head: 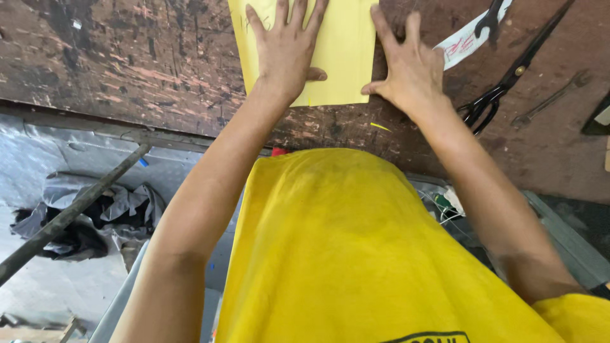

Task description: The person folds a yellow fabric piece on a wooden workbench, aligning edges and creasing folds. They smooth the fabric with both hands and adjust its position multiple times.

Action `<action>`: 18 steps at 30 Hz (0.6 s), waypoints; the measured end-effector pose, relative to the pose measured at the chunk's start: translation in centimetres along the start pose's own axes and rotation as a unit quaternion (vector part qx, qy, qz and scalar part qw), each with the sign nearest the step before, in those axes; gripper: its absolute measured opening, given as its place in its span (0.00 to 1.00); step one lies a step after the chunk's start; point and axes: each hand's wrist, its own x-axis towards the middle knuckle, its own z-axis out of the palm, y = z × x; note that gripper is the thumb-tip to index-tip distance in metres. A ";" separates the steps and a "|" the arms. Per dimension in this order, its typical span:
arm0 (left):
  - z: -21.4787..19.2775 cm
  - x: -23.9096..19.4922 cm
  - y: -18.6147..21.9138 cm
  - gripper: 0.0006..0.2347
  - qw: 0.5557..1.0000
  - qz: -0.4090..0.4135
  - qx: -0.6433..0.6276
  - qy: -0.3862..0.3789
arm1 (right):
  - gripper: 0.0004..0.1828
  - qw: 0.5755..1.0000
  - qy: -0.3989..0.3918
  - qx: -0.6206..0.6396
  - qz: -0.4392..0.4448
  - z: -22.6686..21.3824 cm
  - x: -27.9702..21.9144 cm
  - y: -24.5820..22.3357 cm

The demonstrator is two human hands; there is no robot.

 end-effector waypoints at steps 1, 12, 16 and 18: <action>0.1 0.4 0.0 0.59 1.000 0.002 0.001 -0.003 | 0.75 1.000 -0.018 0.001 0.016 0.0 -0.1 0.2; -1.1 -0.1 -1.5 0.60 0.999 0.038 -0.016 0.025 | 0.77 1.000 -0.014 0.021 0.006 -0.5 -0.6 0.2; -2.3 0.4 -1.2 0.62 0.999 0.020 -0.010 -0.031 | 0.72 0.993 -0.046 0.107 0.033 -1.4 0.5 -0.1; -1.9 0.0 -1.1 0.62 0.999 0.025 -0.009 -0.021 | 0.66 0.988 -0.019 0.150 0.011 -1.3 1.0 -0.2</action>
